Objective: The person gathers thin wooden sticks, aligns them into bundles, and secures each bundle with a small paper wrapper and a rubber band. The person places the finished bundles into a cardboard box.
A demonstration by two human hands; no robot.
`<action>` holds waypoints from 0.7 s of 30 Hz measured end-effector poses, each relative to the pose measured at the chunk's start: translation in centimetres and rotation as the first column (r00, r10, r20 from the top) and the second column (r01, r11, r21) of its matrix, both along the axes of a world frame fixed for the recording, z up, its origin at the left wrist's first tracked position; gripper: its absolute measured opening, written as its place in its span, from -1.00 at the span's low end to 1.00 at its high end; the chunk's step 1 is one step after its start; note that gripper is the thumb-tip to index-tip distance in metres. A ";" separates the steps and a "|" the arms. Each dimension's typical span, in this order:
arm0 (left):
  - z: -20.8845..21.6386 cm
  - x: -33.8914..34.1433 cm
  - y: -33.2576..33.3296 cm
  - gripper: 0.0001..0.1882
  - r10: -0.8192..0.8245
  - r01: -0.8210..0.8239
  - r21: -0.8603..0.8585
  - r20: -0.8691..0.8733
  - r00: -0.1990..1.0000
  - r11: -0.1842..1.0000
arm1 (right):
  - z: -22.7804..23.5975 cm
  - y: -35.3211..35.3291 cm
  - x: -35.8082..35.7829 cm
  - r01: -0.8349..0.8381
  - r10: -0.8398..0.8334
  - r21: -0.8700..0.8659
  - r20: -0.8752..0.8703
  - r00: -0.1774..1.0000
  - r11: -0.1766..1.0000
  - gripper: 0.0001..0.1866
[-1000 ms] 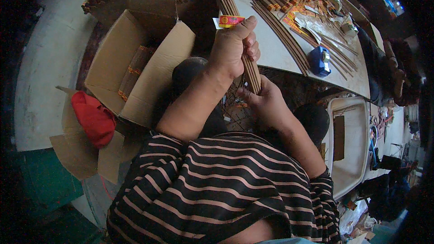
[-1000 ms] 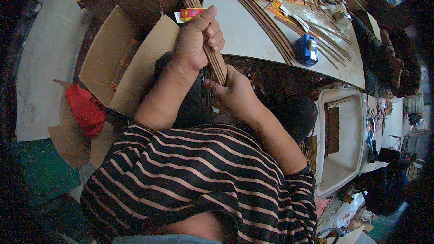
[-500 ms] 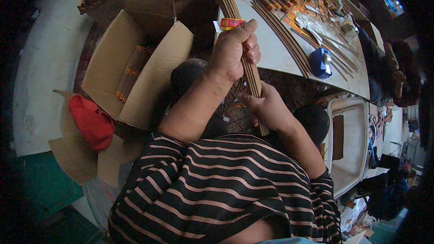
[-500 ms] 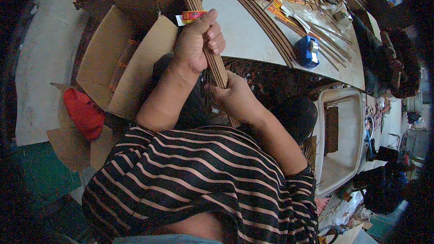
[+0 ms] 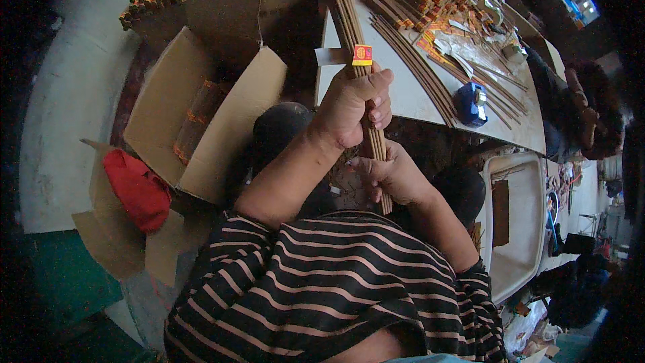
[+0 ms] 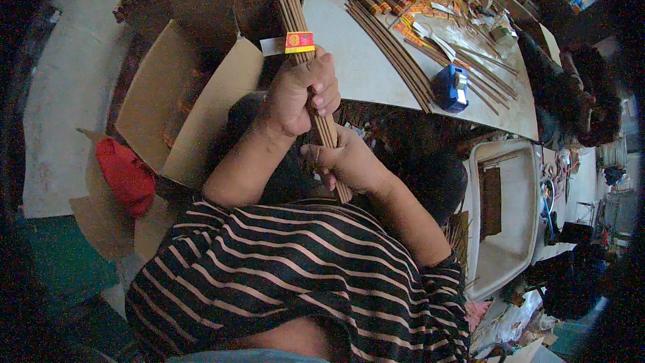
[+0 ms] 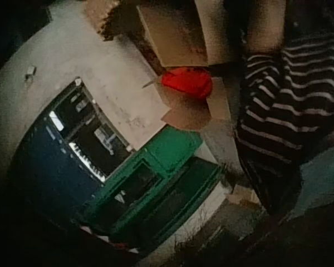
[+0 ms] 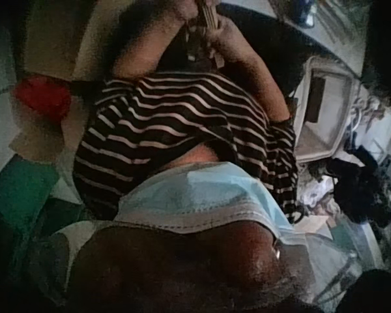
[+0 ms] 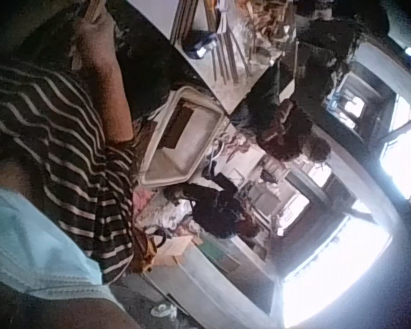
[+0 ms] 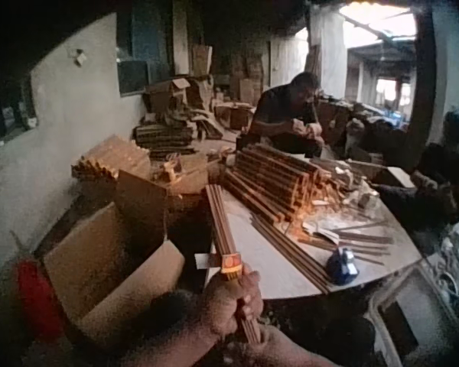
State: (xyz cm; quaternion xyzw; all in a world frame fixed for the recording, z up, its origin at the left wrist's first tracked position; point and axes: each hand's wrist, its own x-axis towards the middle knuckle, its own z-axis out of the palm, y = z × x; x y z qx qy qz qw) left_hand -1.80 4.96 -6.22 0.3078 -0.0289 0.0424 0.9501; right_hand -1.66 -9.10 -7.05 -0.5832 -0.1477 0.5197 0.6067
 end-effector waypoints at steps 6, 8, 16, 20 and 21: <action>1.1 0.4 0.1 -0.77 0.042 -0.023 0.195 -0.094 0.995 0.980 | 1.0 -1.0 3.4 0.122 -0.221 0.282 0.349 0.911 0.951 -0.41; 1.7 0.0 -0.1 -0.78 0.059 -0.008 0.245 -0.200 0.978 0.970 | 1.9 -0.7 5.6 0.164 -0.388 0.378 0.650 0.654 0.911 -0.40; 1.1 0.5 -0.6 -0.85 -0.072 0.103 0.176 -0.170 0.983 0.979 | 5.3 1.0 8.1 0.061 -0.283 0.301 0.781 0.557 0.952 -0.82; 0.4 1.3 0.5 -0.70 -0.005 0.036 0.172 -0.175 0.985 0.985 | 3.4 0.3 13.2 0.192 -0.487 0.452 0.847 0.214 0.871 -0.85; 0.2 1.6 0.6 -0.59 0.061 -0.005 0.276 -0.194 0.979 0.961 | 3.1 -0.1 15.0 0.260 -0.341 0.316 0.938 0.058 0.913 -0.84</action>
